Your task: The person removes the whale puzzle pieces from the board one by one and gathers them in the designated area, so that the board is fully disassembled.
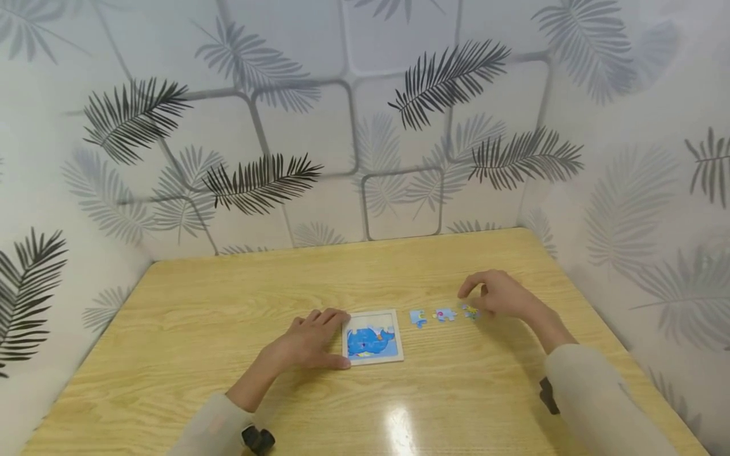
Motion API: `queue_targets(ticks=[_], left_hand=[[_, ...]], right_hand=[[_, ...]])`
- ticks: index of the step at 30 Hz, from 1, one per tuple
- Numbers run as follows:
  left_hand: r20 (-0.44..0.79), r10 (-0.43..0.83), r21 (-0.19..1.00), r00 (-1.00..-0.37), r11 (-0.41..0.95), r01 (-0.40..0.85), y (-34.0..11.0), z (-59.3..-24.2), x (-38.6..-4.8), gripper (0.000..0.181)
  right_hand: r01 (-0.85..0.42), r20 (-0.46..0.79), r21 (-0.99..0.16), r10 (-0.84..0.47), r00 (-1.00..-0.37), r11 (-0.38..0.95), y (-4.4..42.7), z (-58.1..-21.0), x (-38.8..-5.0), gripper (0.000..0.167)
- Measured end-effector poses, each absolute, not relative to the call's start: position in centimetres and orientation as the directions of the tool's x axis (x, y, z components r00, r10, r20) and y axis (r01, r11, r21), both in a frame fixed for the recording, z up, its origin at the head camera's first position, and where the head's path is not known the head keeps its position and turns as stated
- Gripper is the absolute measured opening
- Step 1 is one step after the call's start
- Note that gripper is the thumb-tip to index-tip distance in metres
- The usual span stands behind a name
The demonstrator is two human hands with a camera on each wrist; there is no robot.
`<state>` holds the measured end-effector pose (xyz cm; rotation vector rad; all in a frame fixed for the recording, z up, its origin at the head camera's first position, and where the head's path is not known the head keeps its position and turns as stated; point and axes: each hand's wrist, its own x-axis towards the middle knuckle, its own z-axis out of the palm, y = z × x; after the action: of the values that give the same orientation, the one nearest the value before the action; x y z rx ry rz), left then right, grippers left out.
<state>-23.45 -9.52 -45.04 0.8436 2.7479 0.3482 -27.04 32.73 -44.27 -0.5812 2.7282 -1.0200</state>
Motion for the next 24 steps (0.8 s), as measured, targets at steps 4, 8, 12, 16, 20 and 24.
queue_targets(ticks=[4,8,12,16,20,24], left_hand=[[-0.159,0.575,0.297,-0.803,0.803,0.516,-9.5,-45.2,-23.5,0.088],[-0.159,0.575,0.299,-0.803,0.803,0.515,-9.5,-45.1,-23.6,0.088],[-0.161,0.574,0.298,-0.802,0.804,0.515,-9.5,-45.0,-23.6,0.088],[-0.162,0.576,0.302,-0.801,0.802,0.515,-9.5,-45.1,-23.5,0.088],[-0.161,0.575,0.297,-0.802,0.803,0.516,-9.5,-45.1,-23.5,0.088],[-0.164,0.573,0.289,-0.803,0.806,0.517,-9.5,-45.1,-23.5,0.088]], right_hand=[[-0.312,-0.019,-0.692,-0.449,-0.893,0.651,31.7,-44.5,-27.1,0.019],[-0.328,-0.022,-0.709,-0.485,-0.874,0.624,30.5,-44.4,-27.0,0.023],[-0.334,-0.026,-0.720,-0.504,-0.863,0.608,29.6,-44.3,-27.1,0.026],[-0.335,-0.022,-0.736,-0.516,-0.856,0.587,28.8,-44.1,-27.4,0.030],[-0.335,-0.024,-0.759,-0.538,-0.843,0.558,27.6,-43.8,-27.5,0.035],[-0.326,-0.042,-0.787,-0.573,-0.818,0.524,26.4,-43.6,-27.6,0.040]])
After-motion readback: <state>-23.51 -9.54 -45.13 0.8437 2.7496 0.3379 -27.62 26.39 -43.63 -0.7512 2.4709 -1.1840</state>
